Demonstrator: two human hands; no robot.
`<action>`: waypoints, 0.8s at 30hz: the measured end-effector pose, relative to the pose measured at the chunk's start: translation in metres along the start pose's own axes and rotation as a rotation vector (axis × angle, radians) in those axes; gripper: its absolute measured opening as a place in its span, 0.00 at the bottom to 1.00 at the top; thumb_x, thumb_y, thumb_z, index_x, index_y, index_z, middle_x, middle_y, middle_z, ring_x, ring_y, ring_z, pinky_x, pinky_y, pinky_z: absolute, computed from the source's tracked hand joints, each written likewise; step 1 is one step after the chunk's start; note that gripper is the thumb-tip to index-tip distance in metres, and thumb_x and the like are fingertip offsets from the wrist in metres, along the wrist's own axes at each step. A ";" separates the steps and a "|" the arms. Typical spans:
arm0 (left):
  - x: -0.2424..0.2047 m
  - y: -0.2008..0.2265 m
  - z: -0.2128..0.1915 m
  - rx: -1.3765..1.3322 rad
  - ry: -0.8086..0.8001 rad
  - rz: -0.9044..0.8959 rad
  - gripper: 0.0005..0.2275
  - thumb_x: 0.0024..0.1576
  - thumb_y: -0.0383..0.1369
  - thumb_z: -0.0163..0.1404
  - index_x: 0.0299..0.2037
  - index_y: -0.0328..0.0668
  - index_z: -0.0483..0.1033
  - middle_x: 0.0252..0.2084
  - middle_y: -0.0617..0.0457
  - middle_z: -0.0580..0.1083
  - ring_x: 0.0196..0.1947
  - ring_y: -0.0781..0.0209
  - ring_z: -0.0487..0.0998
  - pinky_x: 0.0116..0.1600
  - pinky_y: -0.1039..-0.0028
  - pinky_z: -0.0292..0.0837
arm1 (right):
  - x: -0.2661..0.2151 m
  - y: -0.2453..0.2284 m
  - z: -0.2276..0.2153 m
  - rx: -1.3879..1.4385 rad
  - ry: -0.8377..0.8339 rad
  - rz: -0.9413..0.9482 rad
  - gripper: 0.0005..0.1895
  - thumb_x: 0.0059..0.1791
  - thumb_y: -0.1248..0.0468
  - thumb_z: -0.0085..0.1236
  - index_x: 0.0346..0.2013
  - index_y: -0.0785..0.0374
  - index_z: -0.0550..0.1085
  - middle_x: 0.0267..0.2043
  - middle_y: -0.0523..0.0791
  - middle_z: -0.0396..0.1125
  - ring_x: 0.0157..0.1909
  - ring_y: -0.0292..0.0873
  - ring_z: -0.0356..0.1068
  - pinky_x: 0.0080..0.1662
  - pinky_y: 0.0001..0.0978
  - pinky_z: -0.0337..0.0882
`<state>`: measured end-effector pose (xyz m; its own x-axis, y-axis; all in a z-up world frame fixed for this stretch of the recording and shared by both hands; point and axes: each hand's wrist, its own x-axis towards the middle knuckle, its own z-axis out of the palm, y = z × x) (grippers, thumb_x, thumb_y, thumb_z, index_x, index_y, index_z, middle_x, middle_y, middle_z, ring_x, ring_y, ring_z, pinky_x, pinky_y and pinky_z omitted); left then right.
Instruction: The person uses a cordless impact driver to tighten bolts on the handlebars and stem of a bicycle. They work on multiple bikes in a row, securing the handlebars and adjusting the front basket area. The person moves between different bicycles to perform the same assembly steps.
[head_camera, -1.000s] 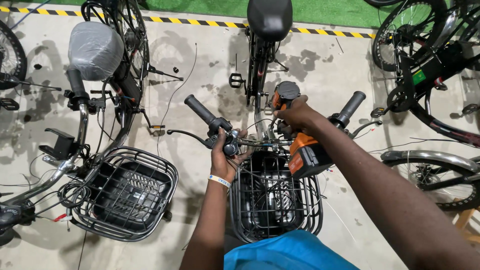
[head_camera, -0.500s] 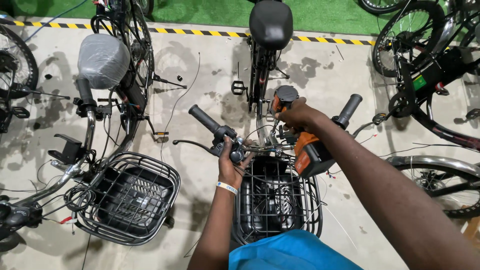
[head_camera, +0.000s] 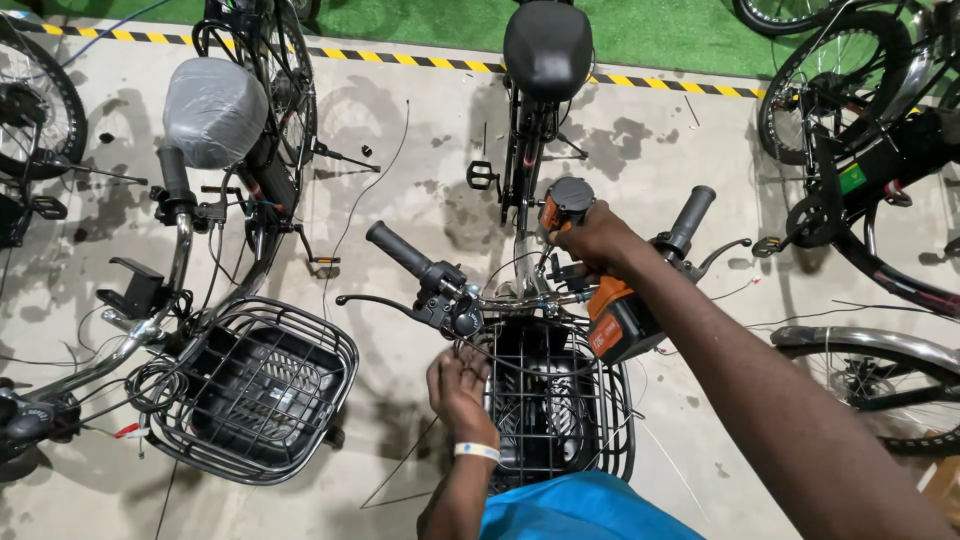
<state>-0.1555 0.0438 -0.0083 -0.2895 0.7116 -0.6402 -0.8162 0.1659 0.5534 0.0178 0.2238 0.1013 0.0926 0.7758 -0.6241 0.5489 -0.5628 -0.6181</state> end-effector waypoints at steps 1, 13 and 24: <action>-0.003 -0.013 -0.007 0.119 0.075 0.114 0.09 0.60 0.34 0.40 0.47 0.42 0.67 0.43 0.42 0.74 0.44 0.49 0.76 0.46 0.65 0.63 | -0.019 -0.016 -0.002 0.049 -0.018 0.083 0.30 0.48 0.62 0.56 0.56 0.76 0.54 0.30 0.52 0.66 0.22 0.45 0.66 0.23 0.37 0.71; 0.079 -0.039 0.056 0.888 -0.016 -0.192 0.36 0.46 0.66 0.48 0.58 0.53 0.67 0.60 0.55 0.64 0.64 0.51 0.60 0.69 0.61 0.48 | -0.027 -0.023 -0.009 -0.110 0.081 -0.015 0.12 0.42 0.63 0.60 0.27 0.72 0.72 0.18 0.54 0.68 0.17 0.48 0.72 0.23 0.37 0.75; 0.116 -0.066 0.062 0.543 0.092 -0.281 0.26 0.52 0.50 0.56 0.50 0.33 0.70 0.50 0.38 0.68 0.53 0.38 0.70 0.61 0.49 0.63 | -0.007 0.004 -0.018 0.052 -0.043 0.040 0.41 0.47 0.60 0.58 0.62 0.78 0.46 0.32 0.58 0.67 0.27 0.52 0.74 0.30 0.46 0.77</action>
<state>-0.1041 0.1572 -0.0864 -0.1619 0.5328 -0.8306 -0.5036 0.6792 0.5339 0.0342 0.2209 0.1117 0.0777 0.7401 -0.6680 0.5013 -0.6082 -0.6155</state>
